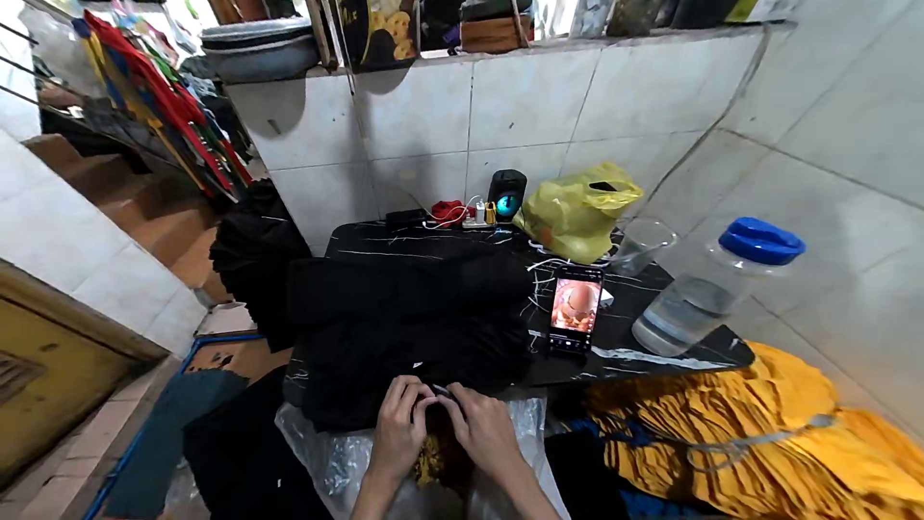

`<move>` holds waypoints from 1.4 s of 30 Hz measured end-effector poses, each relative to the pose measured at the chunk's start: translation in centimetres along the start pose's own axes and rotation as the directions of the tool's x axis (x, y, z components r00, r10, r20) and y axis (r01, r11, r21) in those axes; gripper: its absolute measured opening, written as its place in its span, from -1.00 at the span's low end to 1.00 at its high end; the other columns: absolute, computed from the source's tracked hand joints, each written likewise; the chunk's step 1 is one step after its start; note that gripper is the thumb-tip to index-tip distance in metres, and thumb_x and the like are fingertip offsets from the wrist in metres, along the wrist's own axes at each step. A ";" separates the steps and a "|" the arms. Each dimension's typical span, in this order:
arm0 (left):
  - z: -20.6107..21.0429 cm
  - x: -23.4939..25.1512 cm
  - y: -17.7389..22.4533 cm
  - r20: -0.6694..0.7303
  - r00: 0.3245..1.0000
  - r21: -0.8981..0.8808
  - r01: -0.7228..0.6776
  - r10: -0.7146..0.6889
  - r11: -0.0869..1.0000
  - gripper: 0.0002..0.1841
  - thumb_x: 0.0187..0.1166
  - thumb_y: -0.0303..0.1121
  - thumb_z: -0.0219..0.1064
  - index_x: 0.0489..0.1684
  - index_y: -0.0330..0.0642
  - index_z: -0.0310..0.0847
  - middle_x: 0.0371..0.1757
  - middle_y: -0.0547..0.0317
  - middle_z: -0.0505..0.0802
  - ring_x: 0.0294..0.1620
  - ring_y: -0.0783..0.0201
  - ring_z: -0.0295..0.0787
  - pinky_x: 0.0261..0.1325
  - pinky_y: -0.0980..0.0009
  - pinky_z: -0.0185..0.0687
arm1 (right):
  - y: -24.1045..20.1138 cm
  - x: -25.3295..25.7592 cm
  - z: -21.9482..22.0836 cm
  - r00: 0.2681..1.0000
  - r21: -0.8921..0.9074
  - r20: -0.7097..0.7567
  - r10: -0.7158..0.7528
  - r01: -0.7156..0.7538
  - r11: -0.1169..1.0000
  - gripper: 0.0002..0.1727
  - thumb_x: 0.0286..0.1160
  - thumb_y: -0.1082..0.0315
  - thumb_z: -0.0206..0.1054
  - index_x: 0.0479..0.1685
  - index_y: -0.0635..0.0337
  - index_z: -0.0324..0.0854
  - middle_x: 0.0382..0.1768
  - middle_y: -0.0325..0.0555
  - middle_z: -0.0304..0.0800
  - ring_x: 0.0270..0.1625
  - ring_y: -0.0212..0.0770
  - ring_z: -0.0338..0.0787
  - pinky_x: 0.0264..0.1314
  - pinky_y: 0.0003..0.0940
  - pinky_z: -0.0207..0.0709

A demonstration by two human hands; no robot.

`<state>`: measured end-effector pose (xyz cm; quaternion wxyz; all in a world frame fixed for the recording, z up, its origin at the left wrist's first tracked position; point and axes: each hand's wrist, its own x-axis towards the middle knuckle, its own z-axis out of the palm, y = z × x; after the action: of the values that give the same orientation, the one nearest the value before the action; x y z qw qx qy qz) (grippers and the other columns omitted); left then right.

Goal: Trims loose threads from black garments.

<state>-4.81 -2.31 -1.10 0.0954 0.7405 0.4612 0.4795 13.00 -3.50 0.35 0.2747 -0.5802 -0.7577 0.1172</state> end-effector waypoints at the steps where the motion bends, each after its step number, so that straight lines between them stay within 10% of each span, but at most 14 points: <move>1: -0.1 -0.2 0.2 0.008 1.000 -0.041 0.001 0.000 0.999 -0.89 0.59 -0.33 0.38 -0.23 -0.12 0.81 -0.04 0.21 0.83 0.09 0.40 0.78 0.23 0.51 0.74 | 0.0 0.1 0.4 0.999 -0.030 -0.048 0.019 -0.020 0.999 -0.55 0.78 -0.07 0.08 -0.01 0.01 0.79 -0.38 -0.14 0.86 -0.39 -0.06 0.88 -0.37 -0.04 0.72; 4: -1.3 -1.4 0.6 0.292 0.957 -0.184 0.057 0.000 0.981 -0.87 0.61 -0.28 0.41 -0.23 -0.10 0.83 -0.07 0.27 0.87 0.01 0.44 0.82 0.16 0.47 0.80 | 0.2 0.6 0.2 0.983 -0.016 -0.157 0.096 -0.100 0.995 -0.55 0.72 -0.08 0.17 0.05 0.08 0.80 -0.36 -0.12 0.88 -0.41 -0.05 0.88 -0.38 -0.02 0.74; 8: -2.7 -2.4 0.9 0.689 0.724 -0.193 0.164 0.015 0.967 -0.75 0.40 -0.15 0.62 -0.03 0.05 0.89 0.08 0.34 0.91 0.13 0.45 0.83 0.31 0.37 0.74 | 0.8 1.5 -0.7 0.968 0.065 -0.211 0.133 -0.122 0.990 -0.50 0.62 -0.10 0.29 0.11 0.15 0.79 -0.19 -0.12 0.91 -0.34 -0.13 0.87 -0.30 -0.07 0.76; 14: -2.4 0.0 0.3 0.136 0.986 0.093 0.087 -0.100 0.992 -0.66 0.31 -0.03 0.64 -0.26 -0.05 0.71 -0.21 0.30 0.80 -0.12 0.38 0.74 0.03 0.42 0.73 | 0.7 1.9 -0.8 0.956 0.058 -0.266 0.122 -0.110 0.992 -0.56 0.51 -0.06 0.38 0.00 0.15 0.81 -0.21 -0.12 0.88 -0.40 -0.17 0.83 -0.39 -0.14 0.72; 17: -1.6 0.6 -0.7 0.185 0.969 0.221 0.119 -0.162 0.968 -0.55 0.40 -0.02 0.57 0.17 -0.03 0.74 0.12 0.19 0.82 0.17 0.22 0.76 0.30 0.25 0.70 | 0.3 2.0 -0.6 0.946 0.096 -0.322 0.045 -0.015 0.995 -0.67 0.34 0.16 0.48 0.02 0.11 0.80 -0.07 -0.09 0.81 -0.42 -0.21 0.81 -0.47 -0.22 0.72; 21: -0.7 -0.4 -1.1 0.112 0.993 0.092 0.019 -0.029 0.996 -0.85 0.59 -0.24 0.41 -0.16 0.00 0.91 -0.08 0.35 0.92 0.05 0.43 0.84 0.25 0.46 0.74 | 1.0 1.9 -1.0 0.979 0.178 -0.133 -0.156 0.178 0.968 -0.36 0.26 0.44 0.43 0.48 -0.14 0.67 0.47 -0.22 0.70 -0.20 -0.19 0.91 -0.35 -0.11 0.79; 29: -2.1 -2.8 -0.7 0.094 0.993 -0.095 0.079 -0.070 0.992 -0.86 0.61 -0.30 0.38 -0.25 -0.09 0.85 -0.18 0.35 0.91 -0.11 0.54 0.85 0.07 0.59 0.80 | 3.0 0.0 -0.9 0.989 0.150 0.126 -0.076 0.057 0.987 -0.75 0.46 0.19 0.41 0.03 0.03 0.81 0.04 -0.11 0.80 -0.19 -0.17 0.84 -0.19 -0.12 0.76; 36: -1.0 -1.6 -1.6 -0.068 0.950 -0.206 0.284 -0.303 0.936 -0.93 0.59 -0.46 0.36 -0.21 -0.17 0.79 -0.19 0.32 0.95 -0.18 0.41 0.94 -0.02 0.43 0.92 | 2.5 -0.4 0.1 0.995 0.278 0.059 -0.078 0.059 0.959 -0.67 0.31 0.36 0.46 0.11 0.01 0.76 0.03 -0.21 0.84 -0.05 -0.26 0.85 -0.03 -0.19 0.78; 42: 0.7 -0.6 -1.9 0.096 0.984 0.026 0.149 -0.151 0.988 -0.74 0.45 -0.19 0.55 0.02 -0.04 0.90 0.05 0.23 0.89 0.07 0.38 0.81 0.18 0.47 0.75 | 2.0 -0.6 0.4 0.996 0.205 0.093 -0.011 -0.008 0.979 -0.65 0.28 0.39 0.44 0.11 0.06 0.76 0.03 -0.16 0.87 -0.08 -0.15 0.88 -0.07 -0.05 0.77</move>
<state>-5.49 -1.52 -2.96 0.1467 0.7270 0.5151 0.4298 14.48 -3.41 -1.14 0.2972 -0.5420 -0.7541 0.2216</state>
